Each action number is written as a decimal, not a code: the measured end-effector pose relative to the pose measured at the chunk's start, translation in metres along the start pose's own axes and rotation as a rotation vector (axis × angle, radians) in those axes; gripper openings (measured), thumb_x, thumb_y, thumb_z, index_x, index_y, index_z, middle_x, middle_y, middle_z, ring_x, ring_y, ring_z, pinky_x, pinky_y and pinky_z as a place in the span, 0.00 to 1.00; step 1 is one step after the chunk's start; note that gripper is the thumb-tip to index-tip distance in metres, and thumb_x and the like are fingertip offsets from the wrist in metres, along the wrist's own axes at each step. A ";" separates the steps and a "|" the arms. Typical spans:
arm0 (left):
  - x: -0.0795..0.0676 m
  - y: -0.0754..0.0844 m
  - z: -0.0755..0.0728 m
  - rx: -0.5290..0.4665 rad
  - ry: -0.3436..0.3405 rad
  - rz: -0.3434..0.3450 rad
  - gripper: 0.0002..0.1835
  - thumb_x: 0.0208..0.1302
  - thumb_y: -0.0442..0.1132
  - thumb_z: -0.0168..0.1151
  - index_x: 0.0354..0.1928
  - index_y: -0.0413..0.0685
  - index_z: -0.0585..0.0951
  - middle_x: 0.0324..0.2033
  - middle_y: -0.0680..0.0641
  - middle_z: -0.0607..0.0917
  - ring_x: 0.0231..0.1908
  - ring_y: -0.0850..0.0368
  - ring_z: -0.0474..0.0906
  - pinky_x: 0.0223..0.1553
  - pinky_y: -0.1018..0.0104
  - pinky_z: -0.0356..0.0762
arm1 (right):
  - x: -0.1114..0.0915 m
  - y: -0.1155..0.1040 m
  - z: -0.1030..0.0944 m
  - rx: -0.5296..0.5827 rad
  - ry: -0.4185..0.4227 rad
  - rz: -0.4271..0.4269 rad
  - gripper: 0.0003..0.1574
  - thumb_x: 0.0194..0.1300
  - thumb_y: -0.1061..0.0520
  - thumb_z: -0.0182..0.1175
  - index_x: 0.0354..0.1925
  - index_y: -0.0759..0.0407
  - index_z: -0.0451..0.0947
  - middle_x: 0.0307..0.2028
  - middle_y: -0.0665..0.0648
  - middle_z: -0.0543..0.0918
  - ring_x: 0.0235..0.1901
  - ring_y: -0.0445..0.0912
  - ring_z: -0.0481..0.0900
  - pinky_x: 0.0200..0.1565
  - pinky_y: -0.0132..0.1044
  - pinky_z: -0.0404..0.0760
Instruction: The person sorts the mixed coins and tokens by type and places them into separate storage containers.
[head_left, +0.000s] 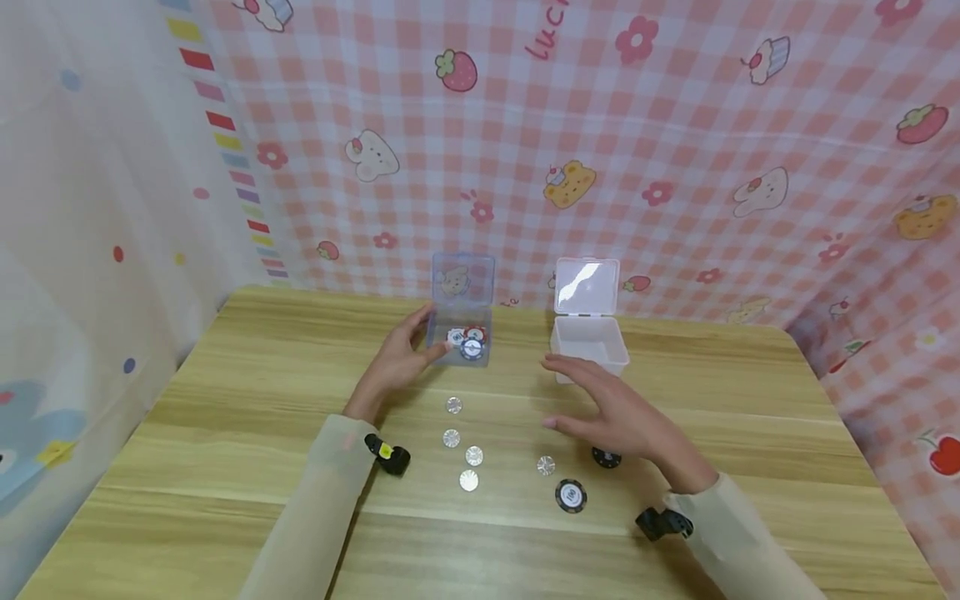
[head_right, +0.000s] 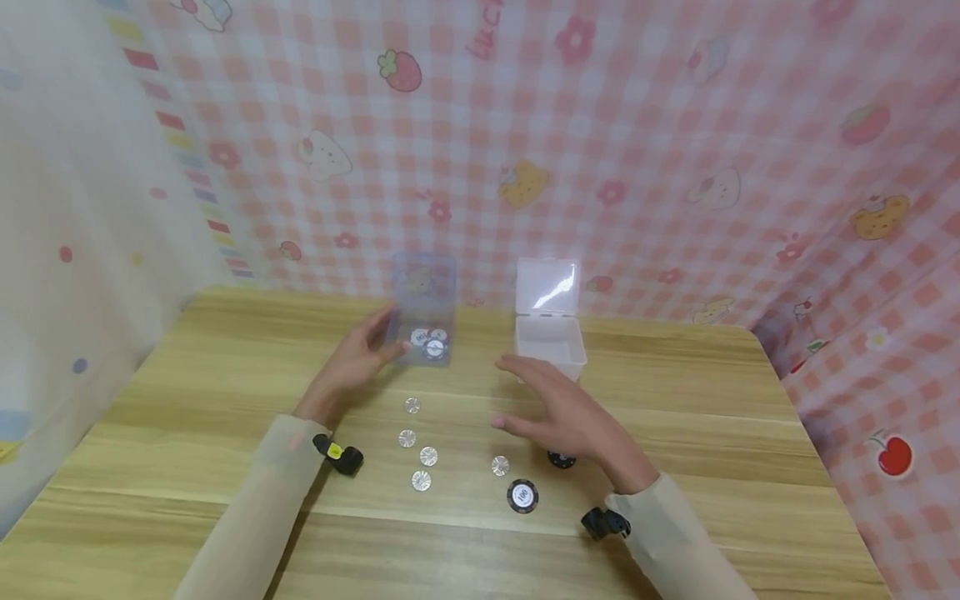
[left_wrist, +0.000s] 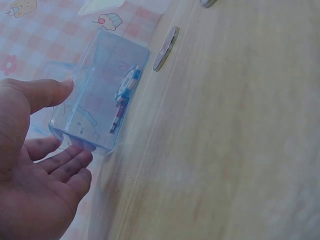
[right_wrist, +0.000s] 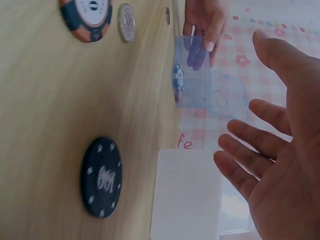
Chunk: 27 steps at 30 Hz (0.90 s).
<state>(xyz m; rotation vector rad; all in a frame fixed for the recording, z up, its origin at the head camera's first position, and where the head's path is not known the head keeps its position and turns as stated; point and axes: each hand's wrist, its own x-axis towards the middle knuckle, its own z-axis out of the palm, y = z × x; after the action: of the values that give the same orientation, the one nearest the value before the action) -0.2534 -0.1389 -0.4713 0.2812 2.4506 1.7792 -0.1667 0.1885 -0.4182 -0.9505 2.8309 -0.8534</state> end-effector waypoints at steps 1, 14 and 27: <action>0.000 0.000 0.000 0.002 -0.001 -0.001 0.42 0.60 0.39 0.63 0.73 0.51 0.53 0.70 0.43 0.60 0.69 0.50 0.57 0.70 0.61 0.56 | -0.002 0.001 -0.001 0.005 0.000 -0.005 0.46 0.56 0.33 0.60 0.69 0.39 0.57 0.69 0.47 0.62 0.67 0.45 0.61 0.64 0.51 0.66; 0.000 0.001 0.000 -0.010 -0.001 -0.017 0.42 0.60 0.40 0.64 0.73 0.53 0.53 0.69 0.43 0.61 0.69 0.50 0.56 0.70 0.60 0.57 | -0.029 0.015 -0.003 0.099 0.022 0.013 0.46 0.55 0.37 0.64 0.68 0.37 0.57 0.66 0.45 0.65 0.62 0.44 0.66 0.56 0.47 0.75; -0.001 0.002 0.000 -0.022 0.000 -0.013 0.42 0.61 0.38 0.63 0.73 0.51 0.52 0.69 0.41 0.60 0.69 0.48 0.56 0.70 0.58 0.57 | -0.056 0.035 0.003 0.123 0.044 0.086 0.44 0.53 0.38 0.67 0.65 0.46 0.64 0.59 0.48 0.73 0.53 0.46 0.73 0.53 0.48 0.75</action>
<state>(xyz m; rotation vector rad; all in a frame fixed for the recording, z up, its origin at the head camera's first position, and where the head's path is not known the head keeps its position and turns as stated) -0.2518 -0.1384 -0.4694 0.2625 2.4261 1.7994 -0.1403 0.2421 -0.4461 -0.7990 2.7934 -1.0364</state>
